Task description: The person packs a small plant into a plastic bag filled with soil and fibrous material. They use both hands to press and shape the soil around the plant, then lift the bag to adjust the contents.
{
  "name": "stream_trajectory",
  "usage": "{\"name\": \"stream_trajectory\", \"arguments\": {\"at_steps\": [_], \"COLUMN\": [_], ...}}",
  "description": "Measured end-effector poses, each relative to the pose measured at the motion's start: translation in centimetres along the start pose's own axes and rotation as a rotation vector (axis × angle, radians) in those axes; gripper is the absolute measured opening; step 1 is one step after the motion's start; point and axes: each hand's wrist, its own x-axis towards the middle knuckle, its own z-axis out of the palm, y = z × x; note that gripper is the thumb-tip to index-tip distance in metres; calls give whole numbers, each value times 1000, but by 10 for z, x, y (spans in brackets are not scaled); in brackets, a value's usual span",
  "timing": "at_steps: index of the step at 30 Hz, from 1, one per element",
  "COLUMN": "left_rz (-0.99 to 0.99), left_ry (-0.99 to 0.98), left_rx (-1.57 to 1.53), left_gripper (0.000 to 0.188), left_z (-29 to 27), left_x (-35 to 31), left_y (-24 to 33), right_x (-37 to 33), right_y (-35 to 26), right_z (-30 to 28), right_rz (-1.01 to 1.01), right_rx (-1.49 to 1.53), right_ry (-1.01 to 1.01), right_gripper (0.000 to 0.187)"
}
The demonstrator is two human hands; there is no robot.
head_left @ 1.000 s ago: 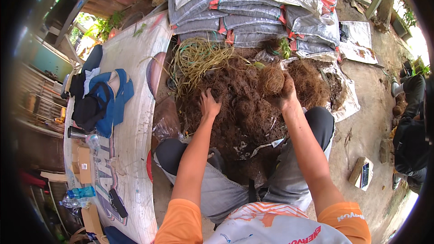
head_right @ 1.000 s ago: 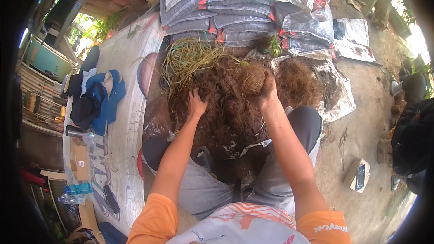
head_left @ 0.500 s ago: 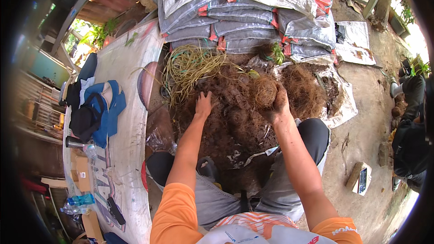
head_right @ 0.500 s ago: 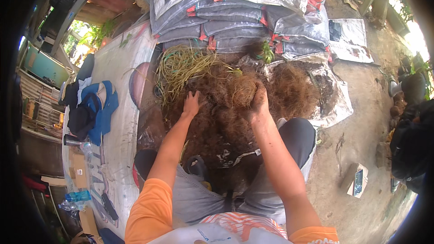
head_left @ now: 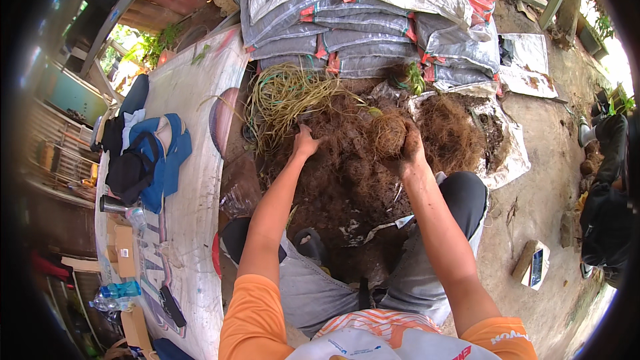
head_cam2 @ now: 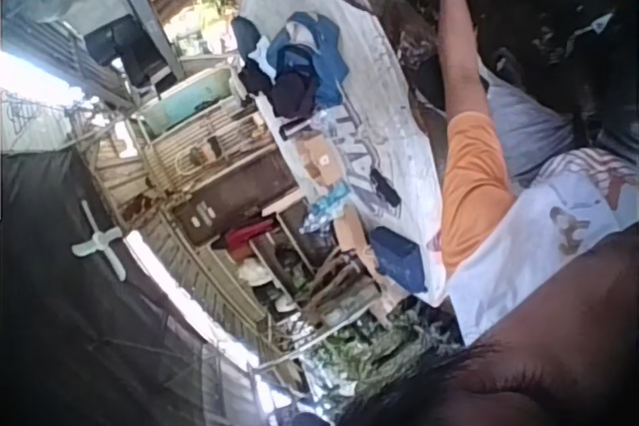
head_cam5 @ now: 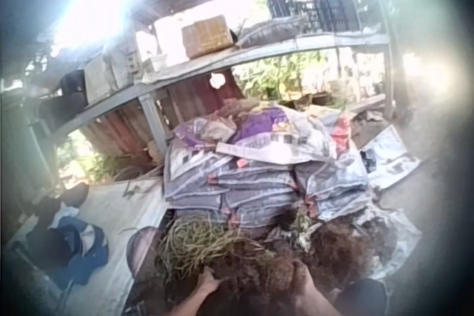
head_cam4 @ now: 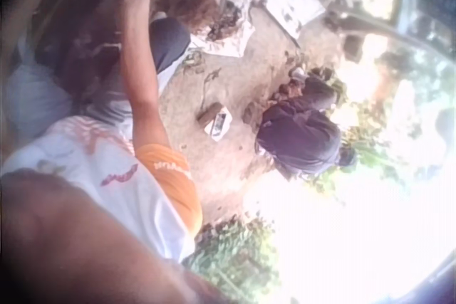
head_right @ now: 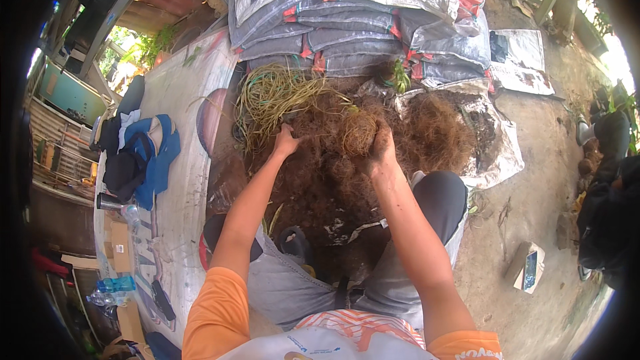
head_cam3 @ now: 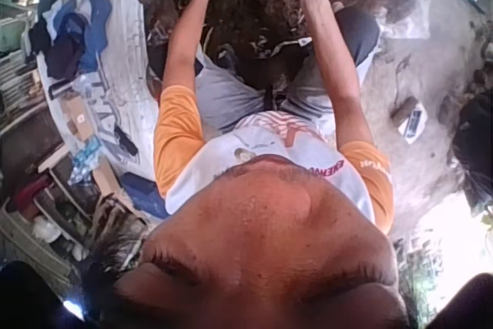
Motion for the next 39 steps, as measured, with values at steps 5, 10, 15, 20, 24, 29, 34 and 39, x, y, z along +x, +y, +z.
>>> {"name": "stream_trajectory", "arguments": {"at_steps": [5,10,15,20,24,29,34,39], "left_rz": [-6,55,-130,-150,-71,-211,-106,-40], "left_ry": [-324,-306,-532,-248,-13,105,199,316], "left_rx": [11,-704,-1195,-767,-525,-599,-492,-146], "left_gripper": [94,95,79,72,75,62,58,61], "left_z": [-21,-22,-46,-40,-41,-28,5,12], "left_x": [12,16,-19,-9,-6,-2,12,3], "left_y": [12,-4,21,7,7,0,-26,0], "right_x": [-3,-7,-7,-3,-2,-1,-1,0], "right_y": [-7,-8,-9,-2,-1,-3,2,0], "right_z": [-3,-1,0,-2,-1,-7,-4,-6], "right_rz": [-22,-26,-28,-30,-22,-29,-12,-37], "right_rx": [-34,-89,-63,-72,-92,-98,-104,-137], "right_ry": [-15,-55,36,-11,3,-12,47,103], "right_gripper": [33,31,35,36,37,38,37,36]}}
